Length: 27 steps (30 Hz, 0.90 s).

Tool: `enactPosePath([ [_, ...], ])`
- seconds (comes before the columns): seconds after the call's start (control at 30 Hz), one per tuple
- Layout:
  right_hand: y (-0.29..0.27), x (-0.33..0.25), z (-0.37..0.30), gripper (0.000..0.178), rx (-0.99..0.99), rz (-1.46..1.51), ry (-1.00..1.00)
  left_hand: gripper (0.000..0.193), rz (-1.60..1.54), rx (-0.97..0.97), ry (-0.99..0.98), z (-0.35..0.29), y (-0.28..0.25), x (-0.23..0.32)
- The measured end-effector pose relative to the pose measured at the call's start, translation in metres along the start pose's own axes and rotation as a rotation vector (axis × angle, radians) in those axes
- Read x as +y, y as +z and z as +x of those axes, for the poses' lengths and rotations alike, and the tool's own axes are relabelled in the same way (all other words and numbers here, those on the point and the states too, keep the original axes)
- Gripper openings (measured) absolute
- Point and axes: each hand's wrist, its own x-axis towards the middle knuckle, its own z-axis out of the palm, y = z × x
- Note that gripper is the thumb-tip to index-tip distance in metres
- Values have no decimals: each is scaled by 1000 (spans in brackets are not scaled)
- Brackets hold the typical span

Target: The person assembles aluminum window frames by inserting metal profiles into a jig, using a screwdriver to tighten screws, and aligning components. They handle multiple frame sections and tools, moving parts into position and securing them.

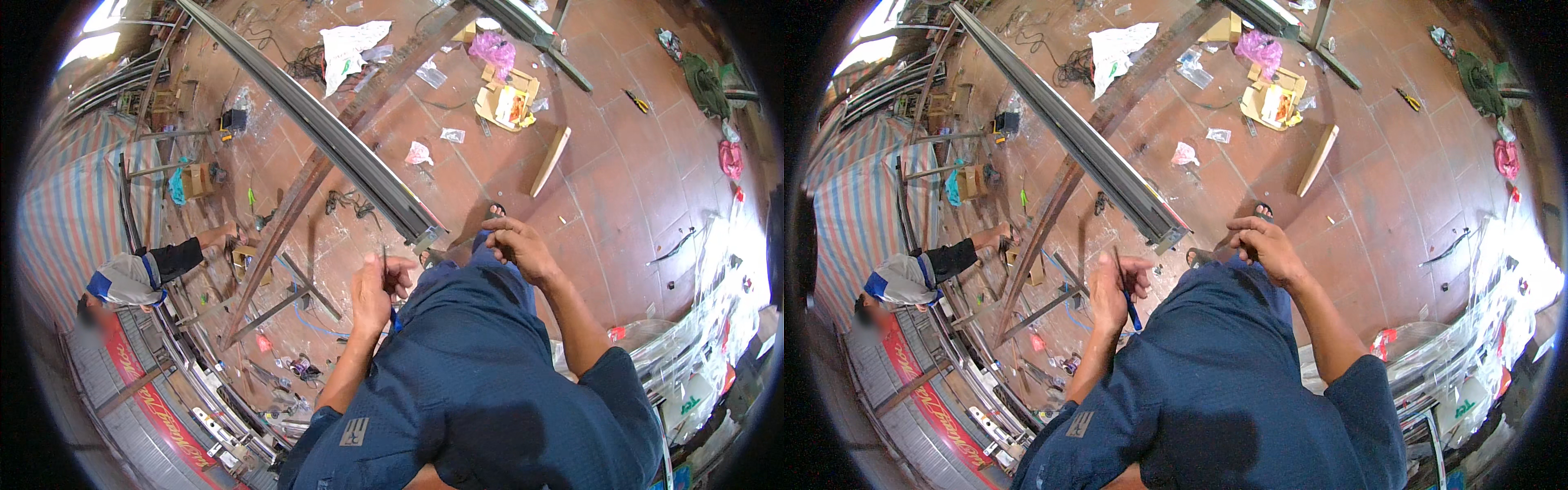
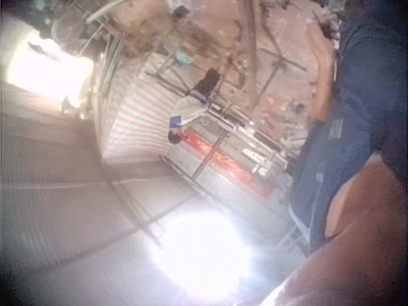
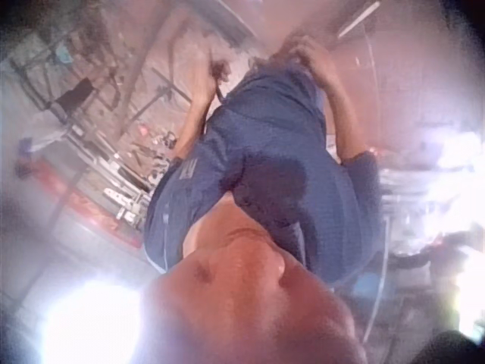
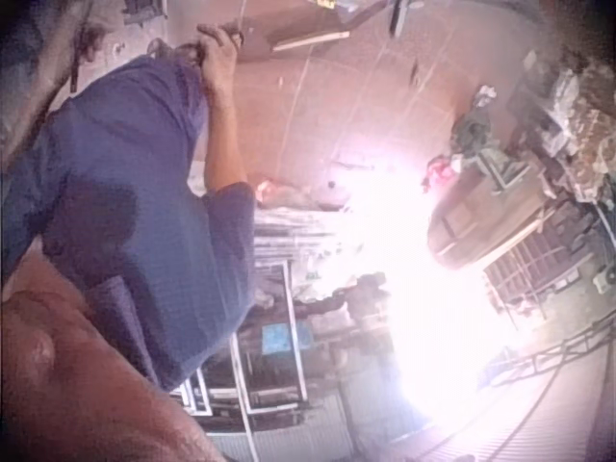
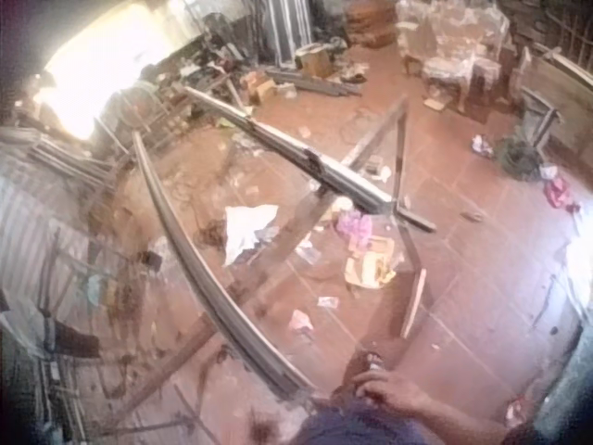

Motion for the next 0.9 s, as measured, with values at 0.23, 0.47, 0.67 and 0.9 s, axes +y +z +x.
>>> enactPosePath([
  [0.23, 31, -1, -38, 28, -290, -175, 12, 43, -97, -372, -312, -12, -1, -2],
  [0.47, 123, 43, -80, 20, -180, 10, -359, 45, -363, -552, -274, -28, -8, -43],
  [0.67, 152, 87, -105, 32, -268, -179, -536, 32, -672, -608, -239, -48, -32, -97],
  [0.9, 153, 166, -103, 26, -122, -201, -215, 27, -893, -137, -297, -48, -32, -134],
])
